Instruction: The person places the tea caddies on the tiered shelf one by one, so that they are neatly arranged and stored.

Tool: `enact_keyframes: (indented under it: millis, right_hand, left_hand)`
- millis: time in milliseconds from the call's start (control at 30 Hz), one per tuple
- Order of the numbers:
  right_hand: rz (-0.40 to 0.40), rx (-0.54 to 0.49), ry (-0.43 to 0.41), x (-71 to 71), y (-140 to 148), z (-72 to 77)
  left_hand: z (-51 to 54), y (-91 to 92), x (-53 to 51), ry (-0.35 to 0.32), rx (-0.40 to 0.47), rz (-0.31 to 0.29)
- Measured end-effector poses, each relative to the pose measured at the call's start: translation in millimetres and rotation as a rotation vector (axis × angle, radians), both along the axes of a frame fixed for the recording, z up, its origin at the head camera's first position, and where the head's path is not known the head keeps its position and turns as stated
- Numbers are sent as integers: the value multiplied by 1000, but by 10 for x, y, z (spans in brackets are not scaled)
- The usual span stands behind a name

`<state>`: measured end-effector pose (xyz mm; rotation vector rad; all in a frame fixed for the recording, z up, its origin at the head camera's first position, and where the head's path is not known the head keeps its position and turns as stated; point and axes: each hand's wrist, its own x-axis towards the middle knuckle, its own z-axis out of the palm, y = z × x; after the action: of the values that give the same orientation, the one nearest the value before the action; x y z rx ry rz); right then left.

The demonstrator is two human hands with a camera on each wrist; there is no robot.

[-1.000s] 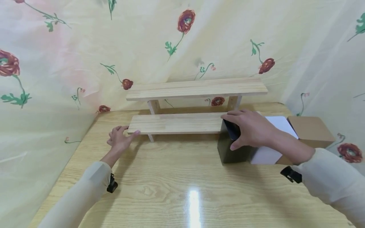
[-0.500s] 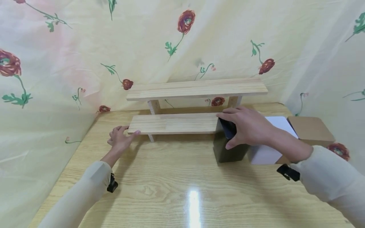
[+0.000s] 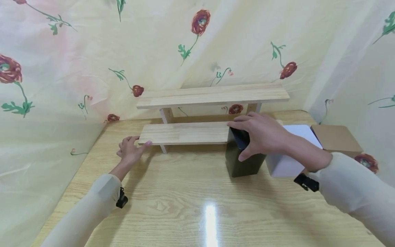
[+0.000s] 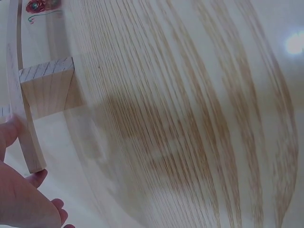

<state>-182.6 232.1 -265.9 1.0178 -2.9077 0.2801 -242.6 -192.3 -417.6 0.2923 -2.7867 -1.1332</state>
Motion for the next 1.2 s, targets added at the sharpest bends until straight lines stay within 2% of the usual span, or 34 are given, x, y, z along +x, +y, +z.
enact_keyframes:
  millis: [233, 467, 767, 1033, 1200]
  right_hand:
    - [3, 2, 28, -2, -124, 39]
    - [10, 8, -2, -21, -254, 105]
    - [76, -12, -14, -109, -393, 219]
    - [65, 2, 19, -123, -505, 317]
    - [43, 1, 10, -153, -599, 425]
  left_hand:
    - [-19, 5, -13, 4, -2, -7]
    - [-32, 18, -19, 5, -8, -11]
    - [-19, 6, -3, -3, -24, -8]
    - [-22, -4, -8, -5, -22, -8]
    - [-19, -18, -4, 0, -20, -12]
